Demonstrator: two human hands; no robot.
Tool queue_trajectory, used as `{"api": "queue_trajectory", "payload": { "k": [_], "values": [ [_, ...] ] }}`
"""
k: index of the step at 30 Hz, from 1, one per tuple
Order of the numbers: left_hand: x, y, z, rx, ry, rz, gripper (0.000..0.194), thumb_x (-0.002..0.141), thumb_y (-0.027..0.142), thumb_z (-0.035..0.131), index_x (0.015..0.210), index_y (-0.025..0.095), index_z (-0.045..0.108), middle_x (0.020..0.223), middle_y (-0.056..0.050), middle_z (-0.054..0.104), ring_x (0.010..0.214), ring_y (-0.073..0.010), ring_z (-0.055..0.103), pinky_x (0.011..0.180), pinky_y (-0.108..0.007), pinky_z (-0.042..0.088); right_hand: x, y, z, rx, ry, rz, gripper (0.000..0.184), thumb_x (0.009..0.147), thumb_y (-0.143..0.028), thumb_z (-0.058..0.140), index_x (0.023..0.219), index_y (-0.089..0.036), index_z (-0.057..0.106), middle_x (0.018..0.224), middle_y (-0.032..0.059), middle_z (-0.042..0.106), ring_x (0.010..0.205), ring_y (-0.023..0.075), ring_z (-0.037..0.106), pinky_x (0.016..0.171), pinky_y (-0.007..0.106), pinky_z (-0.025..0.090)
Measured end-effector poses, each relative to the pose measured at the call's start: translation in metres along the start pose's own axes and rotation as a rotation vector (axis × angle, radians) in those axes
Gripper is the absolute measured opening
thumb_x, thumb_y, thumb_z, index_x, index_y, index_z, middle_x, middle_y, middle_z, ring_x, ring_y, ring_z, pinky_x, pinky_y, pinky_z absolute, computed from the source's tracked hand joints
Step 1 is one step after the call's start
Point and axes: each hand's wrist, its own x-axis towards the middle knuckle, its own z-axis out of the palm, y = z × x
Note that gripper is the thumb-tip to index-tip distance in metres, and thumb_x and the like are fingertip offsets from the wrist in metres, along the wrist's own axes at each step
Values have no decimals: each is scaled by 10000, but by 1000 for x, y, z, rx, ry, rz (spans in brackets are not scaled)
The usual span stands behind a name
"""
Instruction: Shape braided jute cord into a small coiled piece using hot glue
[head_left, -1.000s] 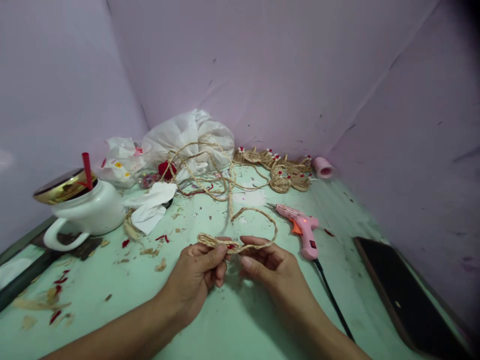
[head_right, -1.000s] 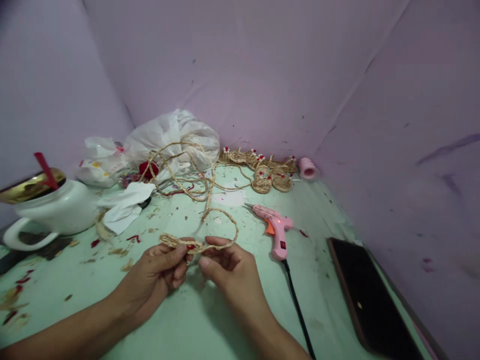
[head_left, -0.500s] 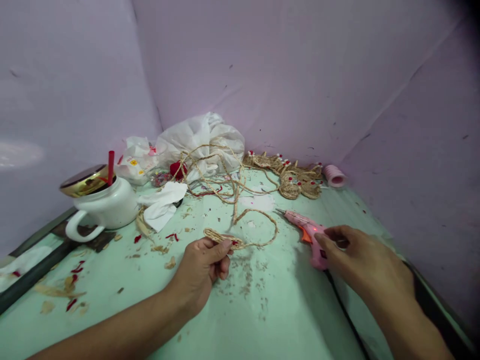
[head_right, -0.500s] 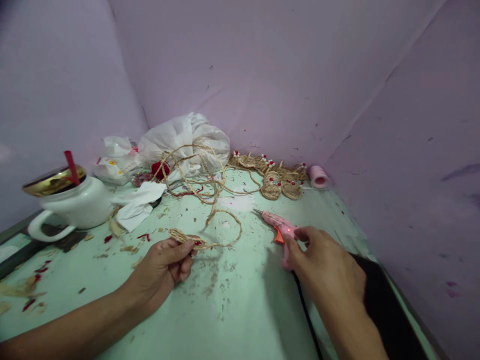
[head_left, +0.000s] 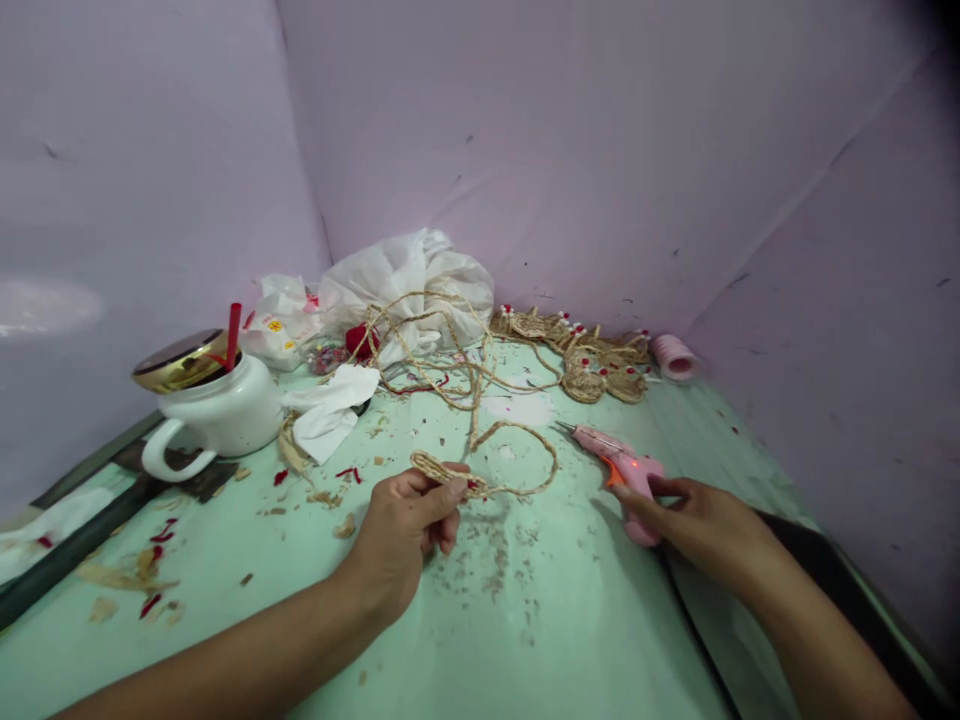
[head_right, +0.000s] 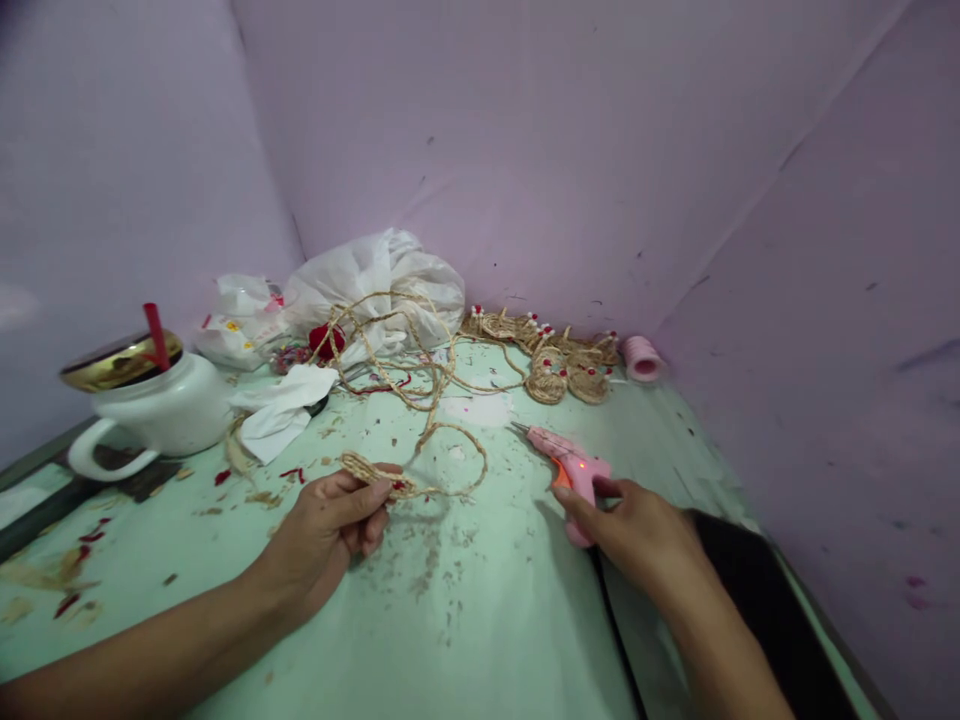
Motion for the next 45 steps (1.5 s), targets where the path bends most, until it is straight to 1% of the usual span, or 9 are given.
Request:
{"api": "queue_trajectory", "payload": {
  "k": [2,5,9,13,16,20,27,37,45],
  "values": [
    [0,0,-1,17,-1,-9,415,525,392,751,800,103,636,401,41,486,373,-60,371,395,-195,229,2,-3,3,46,38,46,674,651,-629,549,1040,-83,622,649,101,698,697,307,646,616,376,450],
    [0,0,-1,24,-7,-13,418,528,398,747,802,103,635,394,41,484,370,-60,367,397,-195,232,5,-1,7,227,77,98,489,630,-507,622,934,-124,646,603,84,681,629,292,636,558,373,459],
    [1,0,-3,25,0,-12,425,533,407,744,813,107,633,390,46,480,369,-59,362,397,-193,237,1,-4,9,830,-1,202,165,582,-337,689,647,-207,610,517,9,584,486,189,565,513,339,508],
    [5,1,-5,22,-5,6,396,539,404,745,785,115,634,386,52,474,365,-60,365,391,-193,241,-14,-13,-1,1216,12,63,290,497,-223,751,762,-230,635,825,25,645,660,179,604,531,274,533],
    [9,2,-7,20,-32,31,378,544,380,751,793,114,649,397,53,474,372,-58,368,389,-192,239,-29,-14,-8,1174,60,-173,410,574,-334,754,964,-285,635,1032,42,627,720,179,585,465,236,471],
    [13,2,-9,33,-40,39,361,577,379,735,808,113,658,406,45,488,376,-54,374,398,-192,243,-49,-8,2,1052,-75,-386,357,729,-522,594,910,-222,662,589,33,566,475,143,454,410,253,364],
    [13,-1,-10,49,-27,39,395,572,393,734,812,92,647,402,45,482,376,-55,373,396,-192,241,-63,-5,28,739,-82,-530,320,807,-481,515,888,-207,661,567,7,505,500,143,443,438,243,362],
    [13,2,-10,-16,-36,6,456,541,369,758,887,107,617,423,67,476,376,-49,382,397,-186,261,-65,-14,25,588,-30,-672,234,827,-393,516,912,-231,662,746,30,662,645,187,617,550,246,508],
    [15,-1,-12,24,-83,7,418,599,368,729,908,111,616,402,53,483,381,-55,374,402,-186,243,-70,-21,25,595,-44,-664,228,843,-396,489,840,-228,643,741,12,662,620,165,602,559,242,500]
  ]
}}
